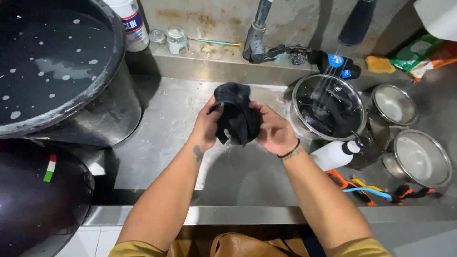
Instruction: Cleaning a black baseball cap in a sink using a sponge, brush, and soap.
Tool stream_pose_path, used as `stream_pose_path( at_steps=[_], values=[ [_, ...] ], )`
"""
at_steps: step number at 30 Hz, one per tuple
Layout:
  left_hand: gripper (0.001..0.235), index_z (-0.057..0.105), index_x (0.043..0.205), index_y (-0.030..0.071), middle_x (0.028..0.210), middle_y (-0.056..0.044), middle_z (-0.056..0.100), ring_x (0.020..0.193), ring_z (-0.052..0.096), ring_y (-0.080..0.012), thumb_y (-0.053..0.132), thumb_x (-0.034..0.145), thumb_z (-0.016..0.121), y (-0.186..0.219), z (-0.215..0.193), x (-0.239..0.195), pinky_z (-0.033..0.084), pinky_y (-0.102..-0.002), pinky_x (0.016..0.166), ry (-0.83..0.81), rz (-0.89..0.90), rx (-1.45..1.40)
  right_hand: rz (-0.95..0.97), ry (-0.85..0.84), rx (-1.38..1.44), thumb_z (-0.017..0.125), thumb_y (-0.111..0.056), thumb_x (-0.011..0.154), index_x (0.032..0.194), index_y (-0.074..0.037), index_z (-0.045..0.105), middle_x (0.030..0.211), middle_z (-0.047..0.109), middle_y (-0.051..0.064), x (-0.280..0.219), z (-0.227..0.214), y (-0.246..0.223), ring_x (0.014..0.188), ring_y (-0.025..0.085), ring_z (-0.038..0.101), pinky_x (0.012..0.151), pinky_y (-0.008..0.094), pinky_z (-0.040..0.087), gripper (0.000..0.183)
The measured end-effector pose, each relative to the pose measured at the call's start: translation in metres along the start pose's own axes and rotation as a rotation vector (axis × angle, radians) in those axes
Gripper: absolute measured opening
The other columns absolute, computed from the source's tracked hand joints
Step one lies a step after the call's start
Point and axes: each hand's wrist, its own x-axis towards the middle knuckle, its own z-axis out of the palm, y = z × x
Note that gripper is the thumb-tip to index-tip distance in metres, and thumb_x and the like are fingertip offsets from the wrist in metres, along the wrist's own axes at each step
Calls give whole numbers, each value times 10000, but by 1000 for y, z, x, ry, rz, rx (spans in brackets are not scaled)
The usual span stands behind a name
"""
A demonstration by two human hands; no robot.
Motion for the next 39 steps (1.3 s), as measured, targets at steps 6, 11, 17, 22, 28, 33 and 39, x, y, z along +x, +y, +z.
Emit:
stream_pose_path(
  at_steps=[6,11,17,22,28,33,39],
  values=[
    [678,370,1604,257,1535,-370,397,1419,373,-568,483,1008,598,-12,-13,3,343,-565,1174,-358,850,1028,256,439,416,677,-395,957,1350,28,627,1357,625,296,3,44,-11,1222,406,635,1061,514,520,579],
    [921,396,1562,477,1747,-80,-61,1580,-42,-441,7,792,579,29,17,-38,20,-658,1239,-467,233,1530,138,522,171,684,-218,984,1209,-77,718,1212,718,233,2,12,-14,1131,424,699,1005,590,544,267],
    [1371,-149,1641,236,1703,-266,68,1484,237,-548,556,736,830,26,22,-38,304,-637,1171,-457,41,1227,47,495,214,760,-112,919,1260,-98,687,1254,704,205,-1,6,-20,1156,428,685,1026,636,532,349],
    [1456,-18,1642,86,1636,-303,200,1472,305,-493,568,637,919,10,34,-34,333,-596,1187,-288,116,1210,170,418,249,792,-350,869,1185,-82,725,1256,700,223,-4,53,-9,1163,416,675,959,590,586,420],
    [848,553,1461,153,1160,-83,691,1094,681,-332,469,748,888,-11,3,-19,560,-488,926,-127,333,1385,98,522,-326,753,-333,935,1259,-46,629,1233,677,220,2,38,-7,1177,387,652,953,550,584,450],
    [616,726,1253,158,895,-76,679,852,699,-338,446,723,854,-12,-4,-19,558,-441,768,-183,552,1717,-160,361,-415,653,-101,935,1582,-213,167,1577,304,218,5,5,11,1504,353,244,1210,505,262,817],
    [865,446,1441,117,779,-117,645,727,693,-329,356,719,858,-12,16,-31,592,-418,702,-129,560,1521,-5,288,-568,552,-542,1029,1391,-71,581,1199,655,162,16,4,57,1177,290,604,984,477,529,595]
  ],
)
